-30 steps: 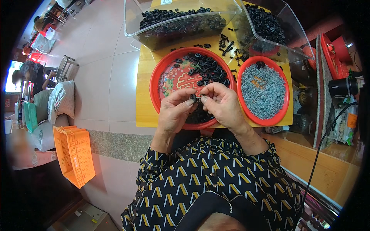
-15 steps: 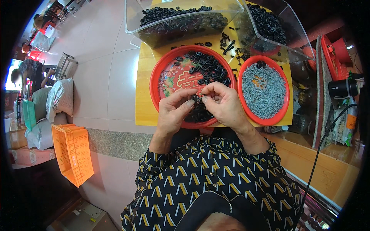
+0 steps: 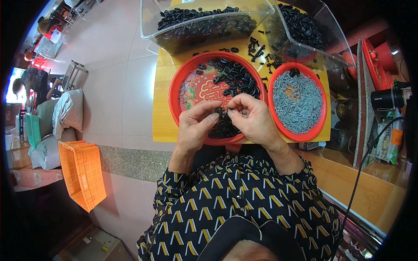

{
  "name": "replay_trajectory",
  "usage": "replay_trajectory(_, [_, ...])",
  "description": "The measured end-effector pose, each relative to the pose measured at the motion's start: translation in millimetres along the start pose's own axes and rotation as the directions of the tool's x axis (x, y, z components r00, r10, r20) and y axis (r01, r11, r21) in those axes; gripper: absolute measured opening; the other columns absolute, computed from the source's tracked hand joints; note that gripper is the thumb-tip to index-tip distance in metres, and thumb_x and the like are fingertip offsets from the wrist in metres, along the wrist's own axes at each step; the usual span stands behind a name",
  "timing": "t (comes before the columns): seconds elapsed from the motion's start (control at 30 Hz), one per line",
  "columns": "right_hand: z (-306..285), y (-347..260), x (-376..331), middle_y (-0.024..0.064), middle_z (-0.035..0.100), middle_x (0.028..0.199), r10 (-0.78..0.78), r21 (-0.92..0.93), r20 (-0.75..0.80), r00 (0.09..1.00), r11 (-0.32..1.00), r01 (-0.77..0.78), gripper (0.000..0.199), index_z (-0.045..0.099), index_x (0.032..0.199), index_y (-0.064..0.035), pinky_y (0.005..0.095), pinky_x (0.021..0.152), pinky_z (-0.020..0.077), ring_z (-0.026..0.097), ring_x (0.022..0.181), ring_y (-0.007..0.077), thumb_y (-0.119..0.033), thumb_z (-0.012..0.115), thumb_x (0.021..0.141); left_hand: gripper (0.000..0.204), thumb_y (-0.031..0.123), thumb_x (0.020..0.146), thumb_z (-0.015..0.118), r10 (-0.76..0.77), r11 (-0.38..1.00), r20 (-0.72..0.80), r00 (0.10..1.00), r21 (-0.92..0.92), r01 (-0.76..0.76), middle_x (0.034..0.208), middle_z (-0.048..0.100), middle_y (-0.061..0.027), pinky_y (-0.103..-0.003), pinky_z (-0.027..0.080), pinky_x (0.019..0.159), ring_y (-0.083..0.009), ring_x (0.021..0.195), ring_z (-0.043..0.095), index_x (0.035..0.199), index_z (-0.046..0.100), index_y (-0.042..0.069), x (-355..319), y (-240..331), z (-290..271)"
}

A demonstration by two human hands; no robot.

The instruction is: The person sits at a table and assembles small black plastic hair accessories by hand. They pick up a black plastic ring and a metal spring clip, then insert the clip into the ring. The person repeats this process, handling the components one by one and placing the finished items into a red tray.

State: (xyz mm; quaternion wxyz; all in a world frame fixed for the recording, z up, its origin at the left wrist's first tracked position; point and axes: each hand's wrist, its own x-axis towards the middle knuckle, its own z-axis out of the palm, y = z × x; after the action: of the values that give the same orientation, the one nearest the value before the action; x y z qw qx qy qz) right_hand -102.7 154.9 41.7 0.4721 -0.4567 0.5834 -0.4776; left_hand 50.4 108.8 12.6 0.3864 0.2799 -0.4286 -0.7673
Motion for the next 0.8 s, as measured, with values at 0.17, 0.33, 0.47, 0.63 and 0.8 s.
replay_trajectory(0.17, [-0.5,2.3,-0.1,0.0038,0.057,0.07,-0.014,-0.021,0.005,1.0,1.0,0.014,0.011,0.055,0.085,0.0013,0.0219,0.057,0.0438,0.052,0.064,0.0051,-0.003,0.055,0.075,0.027,-0.004,0.077,0.056,0.005,1.0,0.007,1.0,0.019,-0.005,0.082,0.053,0.0002,-0.018,0.04,0.061,-0.0056,0.071,0.049,0.103,0.056,-0.001,-0.4,-2.0,-2.1])
replay_trajectory(0.33, [0.5,-0.7,-1.0,-0.0043,0.048,0.072,-0.031,-0.033,0.026,0.999,0.999,0.032,0.01,0.053,0.087,0.0009,0.0136,0.052,0.0359,0.043,0.062,-0.0013,0.001,0.055,0.077,0.026,-0.004,0.076,0.056,0.046,0.987,0.011,0.999,0.153,-0.047,0.084,0.049,0.0004,-0.018,0.039,0.062,-0.006,0.073,0.048,0.101,0.057,-0.002,-0.5,-4.2,-3.3])
replay_trajectory(0.47, [1.7,-0.1,-1.2,-0.0049,0.047,0.07,-0.014,0.0,0.037,0.999,1.0,0.014,0.011,0.053,0.087,0.0008,0.0138,0.052,0.0355,0.042,0.061,-0.0012,0.002,0.055,0.076,0.026,-0.004,0.076,0.056,0.072,0.981,0.022,0.997,0.179,-0.075,0.083,0.049,0.0005,-0.018,0.039,0.063,-0.006,0.073,0.048,0.101,0.057,-0.002,-1.0,-5.0,-3.0])
replay_trajectory(0.63, [1.7,2.8,-0.8,-0.0051,0.046,0.069,-0.005,0.034,0.047,0.999,0.999,0.003,0.01,0.052,0.087,0.0003,0.0145,0.05,0.0349,0.042,0.06,-0.0008,0.002,0.054,0.077,0.026,-0.003,0.077,0.056,0.033,0.99,0.033,0.999,0.135,-0.037,0.086,0.051,0.0,-0.018,0.04,0.064,-0.0061,0.075,0.049,0.103,0.056,-0.002,-0.8,-5.6,-0.7])
replay_trajectory(0.8, [1.8,2.8,-0.2,-0.0027,0.049,0.07,0.038,0.101,0.065,0.997,0.994,-0.044,0.01,0.052,0.087,0.0,0.0152,0.048,0.0379,0.047,0.058,0.0011,0.001,0.055,0.078,0.027,-0.002,0.078,0.055,0.018,0.991,0.039,0.999,0.131,-0.023,0.087,0.055,-0.0011,-0.019,0.041,0.066,-0.0066,0.078,0.051,0.105,0.055,-0.002,-1.6,-5.3,0.4])
